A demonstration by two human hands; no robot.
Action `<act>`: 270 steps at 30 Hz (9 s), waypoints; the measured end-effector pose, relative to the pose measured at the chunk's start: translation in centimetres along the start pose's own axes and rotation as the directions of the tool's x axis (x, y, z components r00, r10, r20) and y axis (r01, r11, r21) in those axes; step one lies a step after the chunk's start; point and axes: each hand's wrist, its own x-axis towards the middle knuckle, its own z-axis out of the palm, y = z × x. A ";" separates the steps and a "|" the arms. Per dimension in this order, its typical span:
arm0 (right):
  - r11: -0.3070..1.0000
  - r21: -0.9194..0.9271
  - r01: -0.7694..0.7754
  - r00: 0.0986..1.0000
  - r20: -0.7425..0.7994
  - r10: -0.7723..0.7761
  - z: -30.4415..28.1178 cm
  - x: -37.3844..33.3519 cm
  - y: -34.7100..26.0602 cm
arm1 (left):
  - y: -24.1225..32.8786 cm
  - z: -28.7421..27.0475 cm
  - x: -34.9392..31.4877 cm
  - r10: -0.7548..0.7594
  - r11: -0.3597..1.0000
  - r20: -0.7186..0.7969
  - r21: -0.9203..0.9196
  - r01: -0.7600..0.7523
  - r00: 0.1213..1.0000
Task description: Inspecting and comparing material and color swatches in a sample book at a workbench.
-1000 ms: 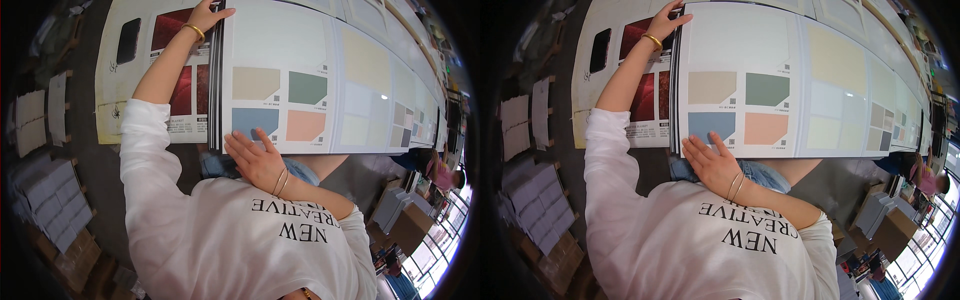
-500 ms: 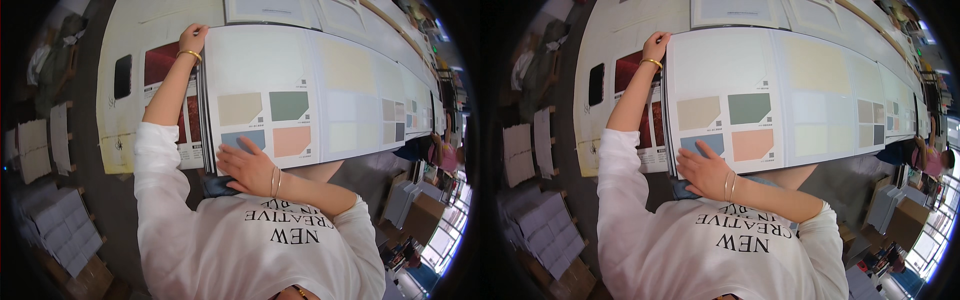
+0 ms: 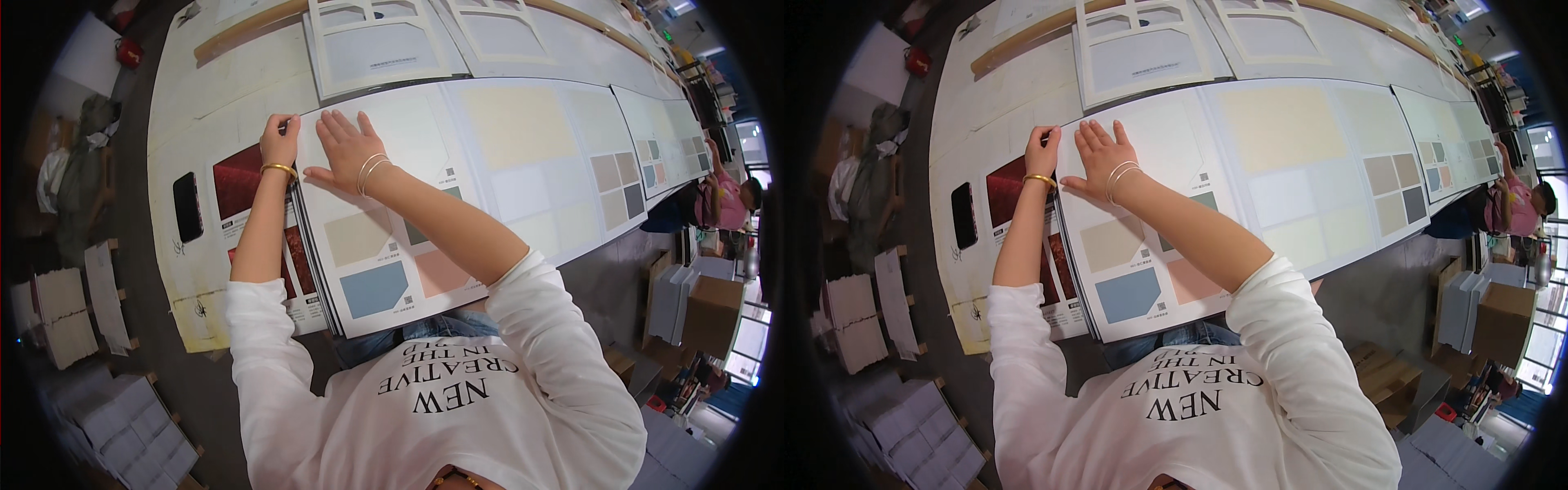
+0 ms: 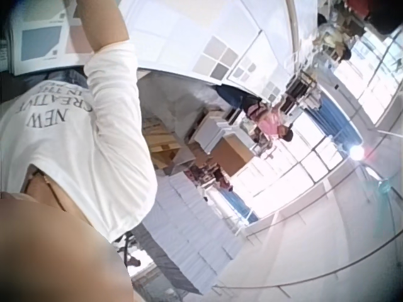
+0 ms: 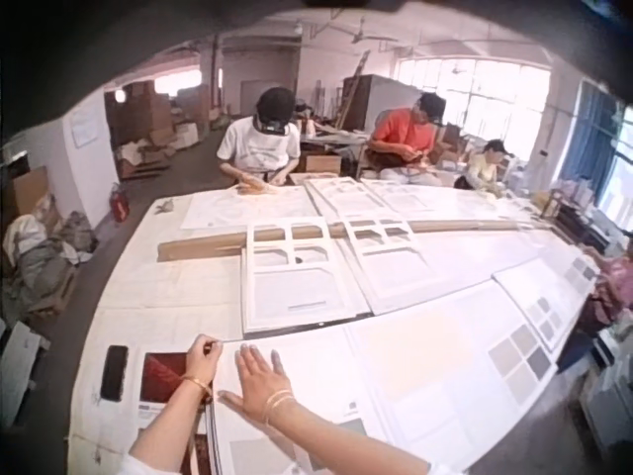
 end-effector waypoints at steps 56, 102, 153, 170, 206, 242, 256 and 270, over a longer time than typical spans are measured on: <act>0.962 -0.246 -0.122 0.992 -0.069 0.109 -2.9 -1.3 18.0 | -0.2 -0.3 0.2 0.044 0.994 0.042 0.098 -0.048 0.998; 0.905 0.165 0.393 0.916 0.013 -0.400 4.0 -25.5 -7.3 | 7.3 -8.6 -33.9 0.015 1.000 0.185 0.004 -0.016 0.983; 0.970 0.241 -0.001 0.996 -0.084 0.022 -2.4 -34.3 9.1 | 7.9 -9.4 -31.5 -0.137 0.990 0.141 -0.018 0.141 0.980; 0.985 0.020 -0.171 0.985 0.006 0.171 -0.8 -34.2 6.3 | 12.4 -9.1 -30.0 -0.442 0.672 0.249 -0.544 0.502 0.862; 0.974 0.119 -0.191 0.979 -0.043 0.197 -1.5 -32.0 7.3 | 14.5 -8.0 -13.3 0.313 0.895 0.134 0.290 -0.339 0.940; 0.917 0.173 -0.360 0.902 -0.186 0.389 -1.6 -32.2 10.4 | 24.3 35.7 16.7 -0.013 0.403 0.819 -0.521 0.752 0.574; 0.903 0.206 -0.377 0.882 -0.216 0.418 -0.9 -32.5 9.8 | 42.1 31.1 10.2 0.324 0.065 0.712 -0.674 0.736 0.623; 0.951 -0.055 -0.303 0.159 -0.987 -0.006 -23.2 -23.8 22.8 | 48.2 10.1 -5.7 0.478 -0.433 0.672 -0.379 0.818 0.565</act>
